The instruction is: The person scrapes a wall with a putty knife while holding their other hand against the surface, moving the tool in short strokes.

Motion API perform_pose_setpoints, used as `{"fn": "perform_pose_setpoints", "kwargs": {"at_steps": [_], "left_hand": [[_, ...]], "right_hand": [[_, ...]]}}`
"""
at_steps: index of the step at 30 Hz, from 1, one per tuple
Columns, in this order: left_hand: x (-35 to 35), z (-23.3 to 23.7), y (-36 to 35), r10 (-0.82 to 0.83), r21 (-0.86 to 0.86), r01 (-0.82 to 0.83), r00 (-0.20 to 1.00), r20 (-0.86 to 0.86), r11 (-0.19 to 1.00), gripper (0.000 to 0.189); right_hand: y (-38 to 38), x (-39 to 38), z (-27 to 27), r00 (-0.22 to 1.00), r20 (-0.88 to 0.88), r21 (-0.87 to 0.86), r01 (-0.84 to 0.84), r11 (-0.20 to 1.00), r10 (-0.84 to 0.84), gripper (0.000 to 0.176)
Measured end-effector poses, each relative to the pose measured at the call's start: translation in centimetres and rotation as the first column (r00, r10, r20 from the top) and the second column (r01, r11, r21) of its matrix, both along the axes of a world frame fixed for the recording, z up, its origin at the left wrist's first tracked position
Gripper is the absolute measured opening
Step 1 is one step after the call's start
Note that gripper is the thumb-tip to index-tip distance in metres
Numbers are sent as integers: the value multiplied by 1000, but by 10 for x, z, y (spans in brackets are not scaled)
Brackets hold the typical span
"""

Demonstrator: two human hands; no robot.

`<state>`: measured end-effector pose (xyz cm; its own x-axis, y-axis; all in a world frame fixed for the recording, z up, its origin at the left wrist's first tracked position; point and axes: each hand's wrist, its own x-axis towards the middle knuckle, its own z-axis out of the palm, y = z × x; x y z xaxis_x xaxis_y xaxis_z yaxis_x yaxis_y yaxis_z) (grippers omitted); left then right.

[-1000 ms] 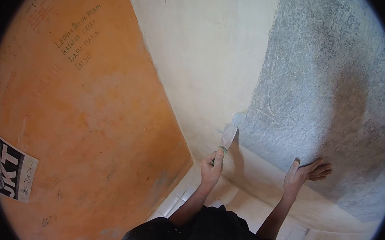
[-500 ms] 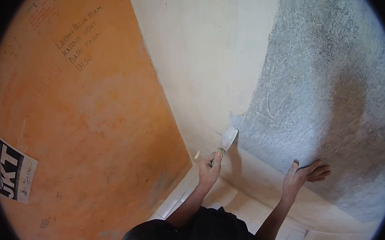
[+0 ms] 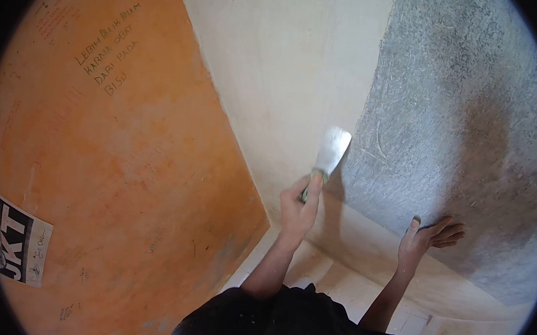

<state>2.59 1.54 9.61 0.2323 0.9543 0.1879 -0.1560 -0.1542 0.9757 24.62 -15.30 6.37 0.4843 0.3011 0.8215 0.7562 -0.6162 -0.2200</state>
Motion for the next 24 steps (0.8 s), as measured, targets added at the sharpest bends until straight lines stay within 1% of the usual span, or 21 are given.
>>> {"fn": "perform_pose_setpoints", "kwargs": {"at_steps": [1, 2, 3, 5, 7, 8, 9, 11, 12, 14, 16, 17, 18, 19, 20, 21, 23, 24], "left_hand": [[0, 22, 1, -16, 16, 15, 999, 48, 1000, 31], [0, 31, 0, -28, 33, 25, 995, 99, 999, 32], [0, 22, -1, -26, 35, 22, 994, 105, 999, 32], [-3, -20, -4, -5, -19, 5, 1000, 0, 1000, 32], [-6, -62, -18, -5, -17, 5, 1000, 18, 1000, 32], [-5, -71, -22, 9, -28, -8, 999, 39, 1000, 31], [-3, -68, -20, 8, -28, -6, 999, 41, 1000, 31], [-6, -64, -16, -11, -115, 11, 1000, -7, 993, 31], [-6, -57, -14, -6, -119, 5, 1000, -9, 993, 31], [-4, -35, -11, -5, -48, 8, 997, 73, 999, 32], [-2, -2, -6, 8, -37, -6, 998, 64, 999, 32], [0, 7, -5, 16, -17, -15, 998, 68, 1000, 32], [-1, -4, -7, 18, -12, -17, 997, 77, 1000, 32], [-3, -24, -10, 36, -7, -36, 999, 13, 999, 32], [-4, -43, -11, 49, 2, -49, 997, -57, 999, 33], [-4, -48, -13, 36, 15, -35, 998, -58, 999, 33], [-5, -56, -18, 25, -75, -25, 1000, 2, 997, 32], [-6, -56, -21, 22, -83, -23, 1000, -8, 996, 32]], "right_hand": [[-2, -1, 0, 1000, 3, -5, 4, 1000, -4, 88], [-3, -1, 1, 1000, 4, -16, 5, 1000, -5, 88], [-1, -1, 3, 1000, 4, -20, 4, 1000, -4, 88], [0, 0, 3, 1000, 6, -18, -5, 1000, 5, 87], [-3, -2, 2, 1000, 5, -20, 4, 1000, -4, 87], [-3, -2, 2, 1000, -3, -28, 8, 1000, -8, 87], [-2, -3, 2, 1000, -14, -37, 7, 999, -8, 87], [1, -4, 4, 1000, 0, -28, 13, 1000, -13, 86], [3, -4, 5, 1000, 16, -17, 22, 1000, -22, 85], [6, -3, 6, 999, 36, -9, 28, 1000, -28, 84], [5, -6, 3, 998, 51, 0, 36, 999, -36, 84], [4, -5, 2, 998, 51, -9, 34, 999, -34, 84], [4, -2, 3, 998, 56, -12, 32, 999, -32, 85], [4, 0, 4, 997, 64, 2, 33, 999, -33, 85], [3, -2, 3, 999, 36, -7, 19, 1000, -18, 85], [1, -2, 2, 1000, 6, -19, 9, 1000, -9, 86], [1, -1, 3, 1000, 3, -12, 10, 1000, -10, 87], [-1, -3, 2, 1000, -1, -18, -7, 1000, 7, 88]]}}
